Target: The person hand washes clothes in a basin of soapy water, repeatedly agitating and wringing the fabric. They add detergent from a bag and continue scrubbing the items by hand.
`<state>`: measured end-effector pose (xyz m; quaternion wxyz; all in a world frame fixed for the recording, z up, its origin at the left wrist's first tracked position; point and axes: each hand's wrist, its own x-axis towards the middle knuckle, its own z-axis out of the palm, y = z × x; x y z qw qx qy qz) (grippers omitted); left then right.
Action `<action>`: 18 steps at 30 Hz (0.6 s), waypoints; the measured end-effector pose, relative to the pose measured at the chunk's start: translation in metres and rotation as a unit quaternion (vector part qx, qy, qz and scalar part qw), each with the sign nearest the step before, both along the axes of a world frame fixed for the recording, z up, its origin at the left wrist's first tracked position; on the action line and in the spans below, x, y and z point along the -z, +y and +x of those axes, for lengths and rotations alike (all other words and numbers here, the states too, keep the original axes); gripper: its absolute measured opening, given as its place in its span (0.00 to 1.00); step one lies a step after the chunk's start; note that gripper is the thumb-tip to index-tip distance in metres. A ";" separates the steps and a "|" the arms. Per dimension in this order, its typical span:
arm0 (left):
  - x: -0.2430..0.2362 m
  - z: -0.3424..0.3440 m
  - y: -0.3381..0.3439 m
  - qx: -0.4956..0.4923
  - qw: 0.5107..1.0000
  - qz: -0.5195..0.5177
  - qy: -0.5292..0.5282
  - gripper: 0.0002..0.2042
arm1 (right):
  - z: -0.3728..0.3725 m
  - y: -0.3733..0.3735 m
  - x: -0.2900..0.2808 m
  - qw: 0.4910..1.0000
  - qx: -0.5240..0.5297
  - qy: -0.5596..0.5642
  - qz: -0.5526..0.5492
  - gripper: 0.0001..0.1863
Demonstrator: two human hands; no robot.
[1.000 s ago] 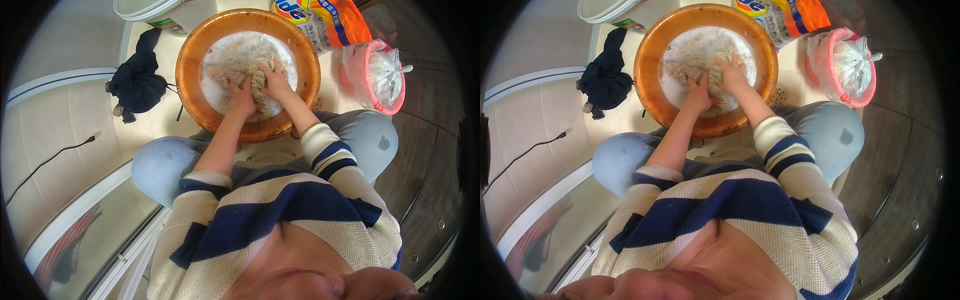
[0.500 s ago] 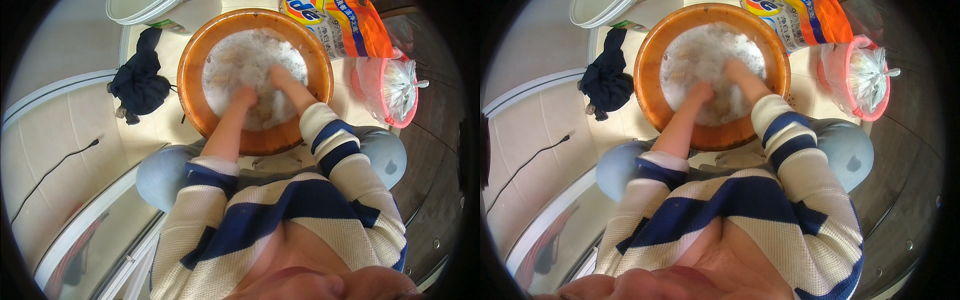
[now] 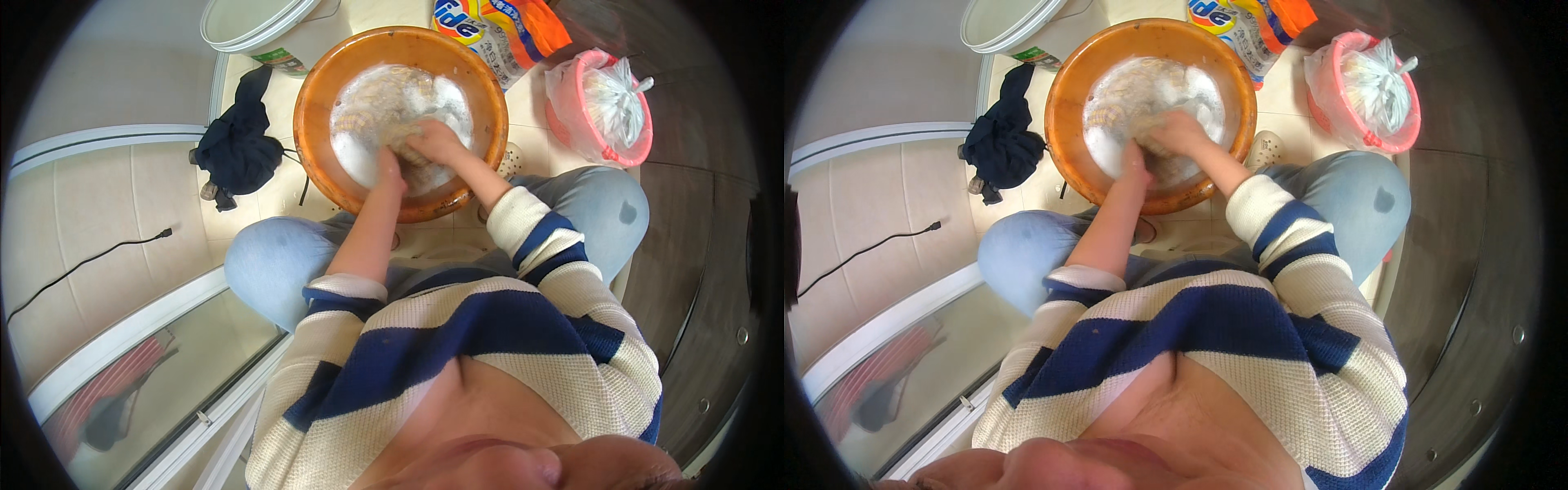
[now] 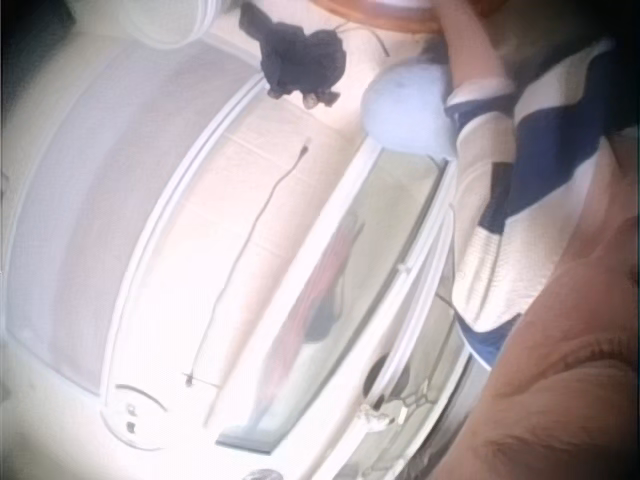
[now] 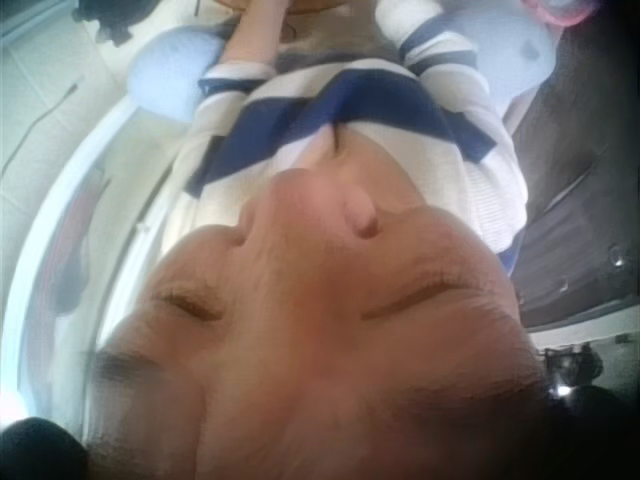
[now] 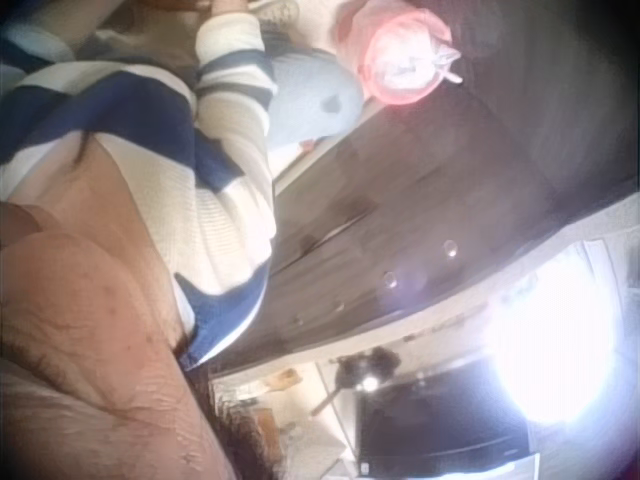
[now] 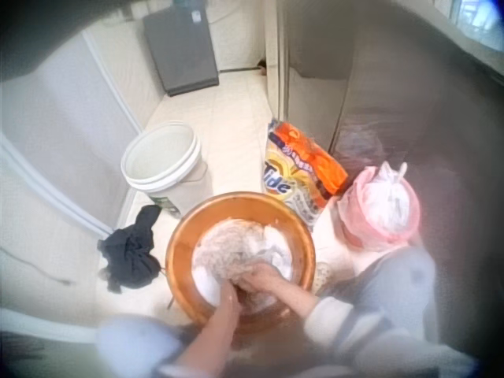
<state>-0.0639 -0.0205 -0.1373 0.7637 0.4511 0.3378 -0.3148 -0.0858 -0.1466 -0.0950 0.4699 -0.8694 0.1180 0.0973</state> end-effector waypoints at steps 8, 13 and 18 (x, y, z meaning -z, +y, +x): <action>-0.041 -0.011 0.026 -0.039 0.958 -0.263 -0.105 0.26 | -0.036 0.044 -0.064 0.987 0.007 -0.162 0.019 0.19; -0.032 -0.005 0.030 -0.010 0.909 -0.402 -0.112 0.33 | -0.050 0.060 -0.089 0.958 0.011 -0.286 0.029 0.16; 0.003 -0.010 0.043 0.120 0.899 -0.364 -0.210 0.33 | -0.055 0.082 -0.116 0.976 -0.066 -0.200 -0.046 0.17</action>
